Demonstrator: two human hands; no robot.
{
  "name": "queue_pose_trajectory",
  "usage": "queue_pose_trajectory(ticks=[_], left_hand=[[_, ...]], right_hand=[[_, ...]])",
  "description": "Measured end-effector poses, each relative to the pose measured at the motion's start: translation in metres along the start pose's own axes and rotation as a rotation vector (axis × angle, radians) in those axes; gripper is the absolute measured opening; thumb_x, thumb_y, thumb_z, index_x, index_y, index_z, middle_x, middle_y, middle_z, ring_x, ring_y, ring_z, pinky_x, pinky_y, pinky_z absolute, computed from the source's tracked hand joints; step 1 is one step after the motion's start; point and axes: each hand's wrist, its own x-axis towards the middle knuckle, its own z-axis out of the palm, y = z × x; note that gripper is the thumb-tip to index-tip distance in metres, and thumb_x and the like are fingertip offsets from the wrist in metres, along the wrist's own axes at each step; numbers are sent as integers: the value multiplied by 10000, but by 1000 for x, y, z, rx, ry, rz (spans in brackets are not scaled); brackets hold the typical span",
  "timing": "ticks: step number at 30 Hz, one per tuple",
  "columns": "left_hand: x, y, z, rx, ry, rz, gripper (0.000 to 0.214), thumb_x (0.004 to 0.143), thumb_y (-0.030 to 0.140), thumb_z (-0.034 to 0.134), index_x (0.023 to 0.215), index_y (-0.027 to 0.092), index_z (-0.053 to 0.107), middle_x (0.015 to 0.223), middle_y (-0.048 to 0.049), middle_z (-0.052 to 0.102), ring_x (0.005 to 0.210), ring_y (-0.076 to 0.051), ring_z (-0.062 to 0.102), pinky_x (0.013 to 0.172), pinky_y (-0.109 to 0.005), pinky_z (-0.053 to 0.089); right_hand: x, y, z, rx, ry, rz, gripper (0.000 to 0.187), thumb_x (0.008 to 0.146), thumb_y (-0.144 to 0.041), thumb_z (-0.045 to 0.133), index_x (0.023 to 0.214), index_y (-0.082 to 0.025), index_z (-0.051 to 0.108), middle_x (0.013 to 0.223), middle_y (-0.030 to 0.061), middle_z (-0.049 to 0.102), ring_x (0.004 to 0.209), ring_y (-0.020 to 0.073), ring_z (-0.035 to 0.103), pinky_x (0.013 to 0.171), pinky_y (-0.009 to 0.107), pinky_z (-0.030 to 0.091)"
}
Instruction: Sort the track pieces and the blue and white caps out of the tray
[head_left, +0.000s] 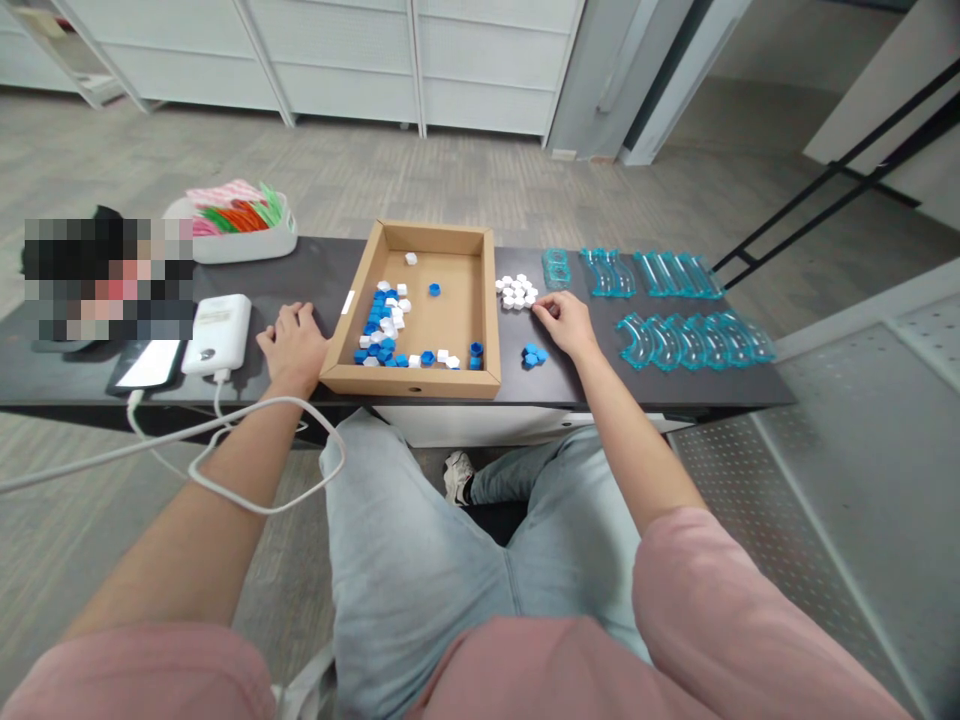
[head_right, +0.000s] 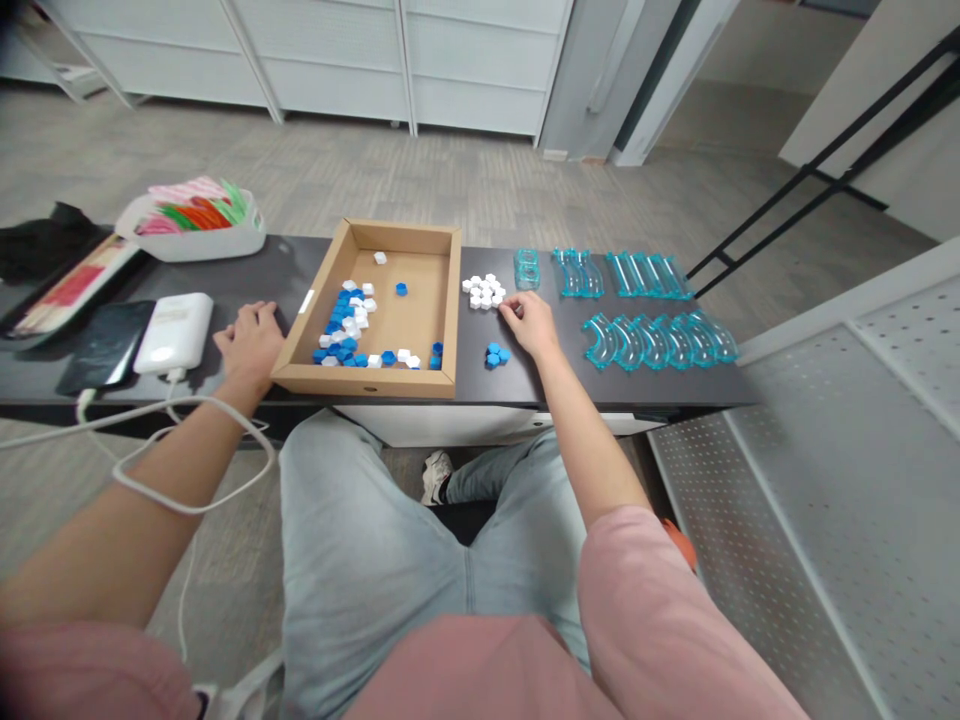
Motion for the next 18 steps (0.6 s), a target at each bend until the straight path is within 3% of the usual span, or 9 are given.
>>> queue_pose_trajectory(ticks=[5,8,10,14,18], left_hand=[[1,-3,4,10,5,5,715,1145,346,386,1782,41,497,1872,-338,440,1747,-442,452,1427,-635,271],[2,-3,5,2,16,1,715,1129,351,423,1782,74,519,1871,-328,458,1734,-445,468,1427,-640,286],[2,-3,5,-5,37,1,722,1108,354,461,1783,110,543,1856,-320,488,1716,-457,491,1417,-655,308],[1,-2,6,-5,51,2,743,1099,374,466,1788,108,554,1857,-309,496,1726,-464,477,1418,-660,319],[1,-1,5,-7,37,-7,750,1110,396,452,1798,111,538,1877,-306,472,1751,-450,447,1436,-651,295]], right_hand=[[-5,-9,-4,76,-7,-28,194,1021,-454,695,988,-275,762,1083,94,823,922,280,699,939,437,598],[-6,-32,-10,112,-21,-107,218,1044,-450,657,1027,-264,768,1070,97,817,914,277,697,902,427,577],[-4,-60,-13,82,-131,-253,233,1070,-446,655,1071,-261,797,1072,94,819,931,278,700,920,429,562],[8,-123,-5,-169,-496,-616,147,1025,-340,748,1099,-275,857,1117,89,854,1098,322,727,1040,461,487],[20,-149,33,-519,-644,-682,61,859,-240,894,871,-284,855,931,79,851,1094,353,744,1054,487,421]])
